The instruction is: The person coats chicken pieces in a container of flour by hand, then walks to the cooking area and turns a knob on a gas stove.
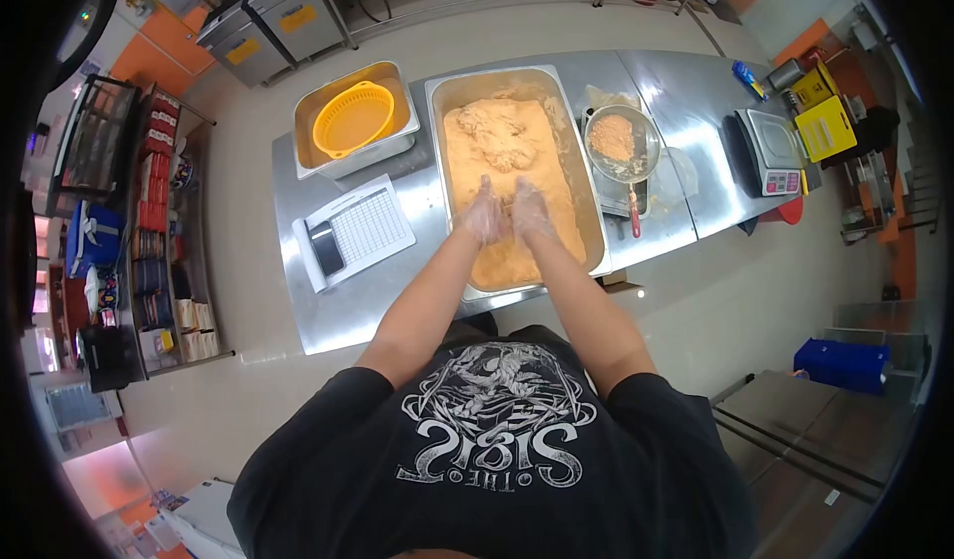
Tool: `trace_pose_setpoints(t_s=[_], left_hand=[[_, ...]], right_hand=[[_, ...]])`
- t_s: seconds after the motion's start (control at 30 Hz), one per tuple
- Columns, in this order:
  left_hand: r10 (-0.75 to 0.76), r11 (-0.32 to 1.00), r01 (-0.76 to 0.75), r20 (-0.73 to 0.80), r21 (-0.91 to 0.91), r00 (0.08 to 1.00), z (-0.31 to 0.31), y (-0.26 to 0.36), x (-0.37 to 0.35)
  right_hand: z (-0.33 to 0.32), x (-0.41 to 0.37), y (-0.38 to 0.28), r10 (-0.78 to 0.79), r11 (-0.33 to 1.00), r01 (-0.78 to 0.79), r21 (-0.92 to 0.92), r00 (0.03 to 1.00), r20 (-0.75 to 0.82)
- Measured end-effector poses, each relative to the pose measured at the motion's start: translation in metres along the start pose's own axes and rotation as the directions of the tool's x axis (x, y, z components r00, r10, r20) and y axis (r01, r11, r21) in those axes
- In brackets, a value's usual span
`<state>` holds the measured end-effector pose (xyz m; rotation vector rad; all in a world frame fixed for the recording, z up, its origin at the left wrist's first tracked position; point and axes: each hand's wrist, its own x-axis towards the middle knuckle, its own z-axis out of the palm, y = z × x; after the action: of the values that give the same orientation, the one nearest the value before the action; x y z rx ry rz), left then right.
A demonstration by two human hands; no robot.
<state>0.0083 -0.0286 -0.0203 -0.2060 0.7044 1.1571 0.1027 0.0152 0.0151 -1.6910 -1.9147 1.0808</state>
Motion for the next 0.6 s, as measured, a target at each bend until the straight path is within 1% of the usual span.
trace_pose_setpoints(t_s=[0.03, 0.07, 0.1, 0.13, 0.2, 0.23, 0.27, 0.3, 0.33, 0.4, 0.43, 0.47, 0.5, 0.53, 0.57, 0.6], left_hand=[[0.015, 0.998, -0.014, 0.013, -0.060, 1.000, 0.000, -0.010, 0.000], [0.167, 0.986, -0.167, 0.004, -0.022, 0.986, 0.002, -0.019, 0.002], [0.314, 0.949, -0.314, 0.000, 0.021, 0.949, 0.008, -0.029, 0.006], [0.457, 0.887, -0.457, 0.008, 0.068, 0.889, 0.017, -0.035, 0.004], [0.353, 0.935, -0.340, 0.171, -0.099, 0.920, 0.031, -0.050, -0.006], [0.302, 0.950, -0.266, 0.257, -0.167, 0.918, 0.036, -0.056, -0.014], [0.324, 0.945, -0.306, 0.223, -0.113, 0.919, 0.037, -0.060, -0.022], [0.346, 0.938, -0.341, 0.192, -0.057, 0.918, 0.037, -0.063, -0.026], [0.371, 0.927, -0.375, 0.165, -0.007, 0.914, 0.036, -0.066, -0.029], [0.432, 0.894, -0.442, 0.121, 0.078, 0.894, 0.038, -0.071, -0.032], [0.476, 0.868, -0.485, 0.097, 0.105, 0.874, 0.042, -0.075, -0.040], [0.423, 0.877, -0.452, 0.185, 0.161, 0.887, 0.044, -0.082, -0.049], [0.359, 0.879, -0.420, 0.265, 0.226, 0.895, 0.055, -0.089, -0.068], [0.289, 0.868, -0.396, 0.345, 0.298, 0.893, 0.064, -0.090, -0.081], [0.302, 0.872, -0.327, 0.126, 0.365, 0.945, 0.067, -0.088, -0.086], [0.312, 0.878, -0.249, -0.094, 0.409, 0.945, 0.070, -0.085, -0.087]], right_hand=[[0.017, -0.002, 0.019, -0.157, 0.987, 0.159, 0.036, 0.986, -0.048], [0.027, -0.009, 0.022, -0.223, 0.973, 0.226, 0.056, 0.973, -0.053], [0.028, -0.015, 0.018, -0.266, 0.961, 0.268, 0.066, 0.963, -0.048], [0.018, -0.016, 0.007, -0.176, 0.983, 0.175, 0.059, 0.984, 0.019], [-0.010, -0.011, -0.010, 0.027, 0.999, -0.034, 0.038, 0.984, 0.176], [-0.011, -0.015, -0.012, 0.028, 0.999, -0.035, 0.039, 0.983, 0.182], [-0.014, -0.021, -0.014, 0.036, 0.998, -0.045, 0.049, 0.982, 0.184], [-0.007, -0.033, -0.010, 0.003, 0.998, -0.012, 0.060, 0.988, 0.155], [0.004, -0.043, -0.002, -0.073, 0.996, 0.066, 0.065, 0.990, 0.119], [0.011, -0.054, 0.011, -0.172, 0.985, 0.169, 0.035, 0.979, 0.109], [-0.001, -0.051, 0.009, -0.115, 0.986, 0.138, -0.090, 0.967, 0.226], [-0.017, -0.046, 0.009, -0.048, 0.960, 0.142, -0.242, 0.933, 0.356], [-0.037, -0.037, 0.010, 0.023, 0.906, 0.187, -0.379, 0.874, 0.484], [-0.056, -0.032, 0.016, 0.041, 0.917, 0.165, -0.363, 0.866, 0.498], [-0.075, -0.031, 0.018, 0.051, 0.942, 0.126, -0.311, 0.862, 0.504], [-0.095, -0.033, 0.020, 0.049, 0.974, 0.069, -0.216, 0.866, 0.498]])
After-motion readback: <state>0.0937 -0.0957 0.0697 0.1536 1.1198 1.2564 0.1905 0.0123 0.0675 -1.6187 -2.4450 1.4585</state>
